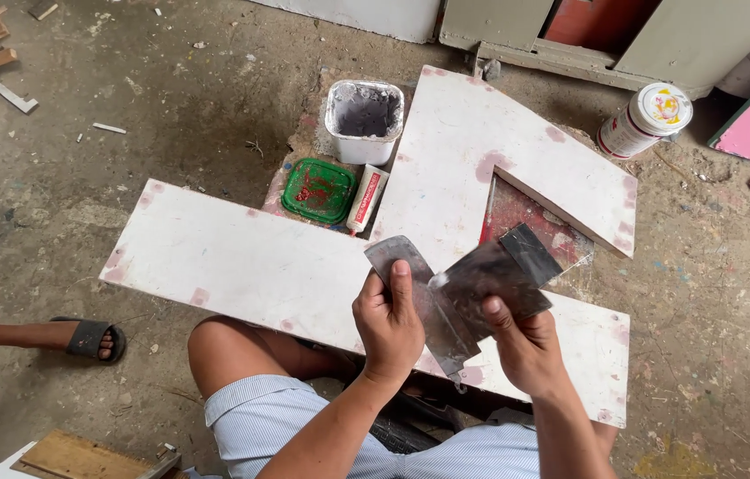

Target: Applying and smoothing filler material onto a large letter-shaped workpiece using putty knives for surface preparation.

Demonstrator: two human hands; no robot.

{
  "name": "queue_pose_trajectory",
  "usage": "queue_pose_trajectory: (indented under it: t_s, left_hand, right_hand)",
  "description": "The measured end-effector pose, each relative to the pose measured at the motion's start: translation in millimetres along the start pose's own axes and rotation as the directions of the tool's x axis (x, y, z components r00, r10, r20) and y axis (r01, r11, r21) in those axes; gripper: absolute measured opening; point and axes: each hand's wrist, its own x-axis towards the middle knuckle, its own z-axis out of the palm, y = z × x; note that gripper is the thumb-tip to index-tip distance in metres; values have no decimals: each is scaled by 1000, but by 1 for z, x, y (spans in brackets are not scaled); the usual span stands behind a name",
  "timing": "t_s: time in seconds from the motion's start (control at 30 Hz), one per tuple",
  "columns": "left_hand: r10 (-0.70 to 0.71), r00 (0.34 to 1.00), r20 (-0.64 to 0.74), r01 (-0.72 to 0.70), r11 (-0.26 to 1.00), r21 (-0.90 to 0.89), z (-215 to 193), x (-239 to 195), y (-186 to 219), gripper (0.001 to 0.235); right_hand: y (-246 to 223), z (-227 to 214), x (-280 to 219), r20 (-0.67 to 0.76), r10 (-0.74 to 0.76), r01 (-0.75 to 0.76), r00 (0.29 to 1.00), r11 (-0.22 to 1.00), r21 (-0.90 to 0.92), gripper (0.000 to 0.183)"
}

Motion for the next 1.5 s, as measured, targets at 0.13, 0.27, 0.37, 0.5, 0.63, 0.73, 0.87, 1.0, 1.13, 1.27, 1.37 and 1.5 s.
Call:
queue_pose_trajectory:
  t_s: [0.13, 0.27, 0.37, 0.5, 0.63, 0.73, 0.87, 1.0, 1.13, 1.27, 1.37, 1.5]
  left_hand:
    - [-35, 999, -34, 33, 999, -41, -3, 3, -1, 45]
    - [-56, 996, -63, 49, 992, -115, -8, 14, 2, 46]
    - [-124, 991, 47, 132, 949, -286, -12, 19, 0, 43]
    - [-394, 775, 493, 630, 534, -564, -6, 4, -2, 39]
    - [-445, 522, 727, 852, 317, -417, 1, -11, 0, 41]
    - [-192, 604, 773, 796, 203, -571, -2, -3, 2, 44]
    - [-318, 645, 695, 764, 295, -574, -4, 6, 9, 41]
    - [-263, 952, 158, 306, 852, -424, 1, 4, 3, 46]
    - [-268, 963, -23, 238, 890, -388, 7, 5, -4, 42]
    - [-300, 945, -129, 232, 895, -381, -4, 16, -13, 42]
    - [-308, 937, -163, 254, 924, -287, -11, 25, -20, 47]
    - [-416, 907, -56, 331, 790, -517, -22, 54, -50, 33]
  right_hand:
    - [-53, 21, 9, 229, 330, -171, 916, 836, -521, 41]
    - [-61, 5, 6, 333, 417, -45, 846, 677, -735, 35]
    - [-40, -13, 2, 183, 576, -396, 797, 726, -562, 58]
    - [-10, -29, 6, -352, 166, -81, 921, 966, 246, 43]
    - [-18, 0, 16, -428, 311, -116, 849, 899, 423, 44]
    - [2, -12, 12, -392, 211, -55, 895, 926, 372, 18]
    - [2, -8, 7, -567, 344, -43, 748, 879, 475, 16]
    - [-2, 4, -2, -426, 155, 25, 891, 922, 386, 41]
    - [36, -20, -27, -270, -2, 112, 963, 913, 393, 45]
    - [-6, -11, -19, 123, 63, -60, 990, 998, -27, 30]
    - [-10, -10, -21, 97, 65, -66, 993, 998, 5, 29]
    - [-15, -23, -20, 122, 411, -298, 903, 808, -509, 38]
